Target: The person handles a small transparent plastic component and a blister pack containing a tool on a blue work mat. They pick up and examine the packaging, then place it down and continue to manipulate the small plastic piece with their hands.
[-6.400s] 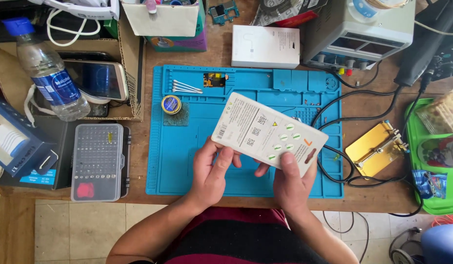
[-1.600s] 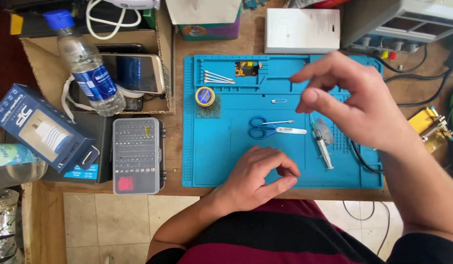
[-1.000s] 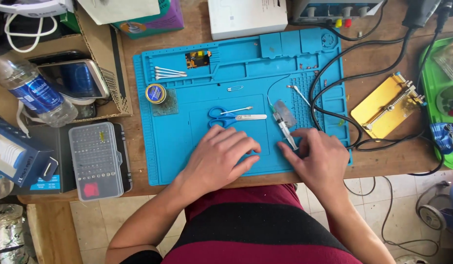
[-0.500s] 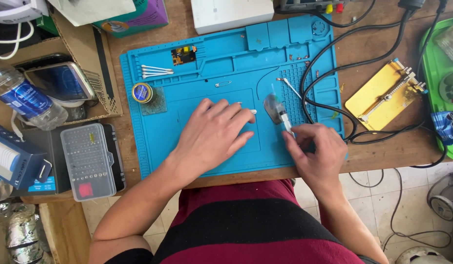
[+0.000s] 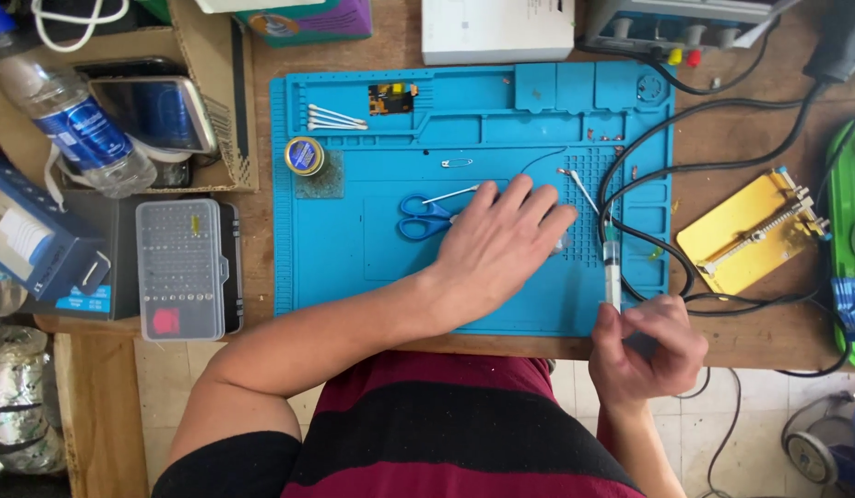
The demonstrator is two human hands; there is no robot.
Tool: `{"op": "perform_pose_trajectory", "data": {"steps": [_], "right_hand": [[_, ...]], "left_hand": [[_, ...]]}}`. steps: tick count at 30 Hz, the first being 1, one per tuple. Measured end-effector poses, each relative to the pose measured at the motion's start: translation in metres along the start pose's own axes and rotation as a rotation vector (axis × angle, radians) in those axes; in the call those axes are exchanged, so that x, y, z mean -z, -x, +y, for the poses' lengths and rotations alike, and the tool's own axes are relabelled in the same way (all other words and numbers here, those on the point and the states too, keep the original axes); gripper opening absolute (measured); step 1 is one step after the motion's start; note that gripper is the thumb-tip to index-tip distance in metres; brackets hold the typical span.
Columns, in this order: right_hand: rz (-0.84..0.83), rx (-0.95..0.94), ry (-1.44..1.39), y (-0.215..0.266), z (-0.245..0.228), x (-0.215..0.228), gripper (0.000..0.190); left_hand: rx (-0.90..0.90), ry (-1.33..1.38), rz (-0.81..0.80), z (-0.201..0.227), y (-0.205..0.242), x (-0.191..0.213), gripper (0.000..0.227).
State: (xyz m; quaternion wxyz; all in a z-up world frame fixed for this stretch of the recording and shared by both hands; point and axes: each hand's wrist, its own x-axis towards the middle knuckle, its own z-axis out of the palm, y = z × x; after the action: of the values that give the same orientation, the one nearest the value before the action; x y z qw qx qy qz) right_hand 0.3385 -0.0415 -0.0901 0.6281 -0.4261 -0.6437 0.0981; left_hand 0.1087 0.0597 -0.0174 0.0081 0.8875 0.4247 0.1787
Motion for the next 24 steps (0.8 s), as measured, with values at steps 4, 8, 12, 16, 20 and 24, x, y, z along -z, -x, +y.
{"op": "perform_pose_trajectory", "data": {"steps": [4, 8, 12, 16, 20, 24], "right_hand": [[-0.045, -0.05, 0.035, -0.003, -0.01, -0.004, 0.025], [-0.083, 0.036, 0.072, -0.008, -0.008, -0.001, 0.025], [-0.12, 0.115, 0.08, -0.021, -0.015, -0.011, 0.025], [-0.158, 0.138, 0.148, -0.027, -0.025, -0.016, 0.024], [-0.271, 0.177, 0.131, -0.042, -0.039, -0.022, 0.017], [-0.356, 0.173, 0.058, -0.057, -0.049, -0.029, 0.026]], "left_hand": [[0.033, -0.079, -0.092, -0.004, -0.002, -0.003, 0.015], [0.006, 0.042, -0.115, -0.015, -0.004, 0.006, 0.041], [-0.016, 0.125, -0.106, -0.022, -0.005, 0.01, 0.058], [-0.012, 0.15, -0.146, -0.02, -0.007, 0.011, 0.054], [-0.001, 0.224, -0.152, -0.03, -0.006, 0.006, 0.044], [0.076, 0.133, -0.037, -0.043, -0.014, 0.0, 0.042]]}}
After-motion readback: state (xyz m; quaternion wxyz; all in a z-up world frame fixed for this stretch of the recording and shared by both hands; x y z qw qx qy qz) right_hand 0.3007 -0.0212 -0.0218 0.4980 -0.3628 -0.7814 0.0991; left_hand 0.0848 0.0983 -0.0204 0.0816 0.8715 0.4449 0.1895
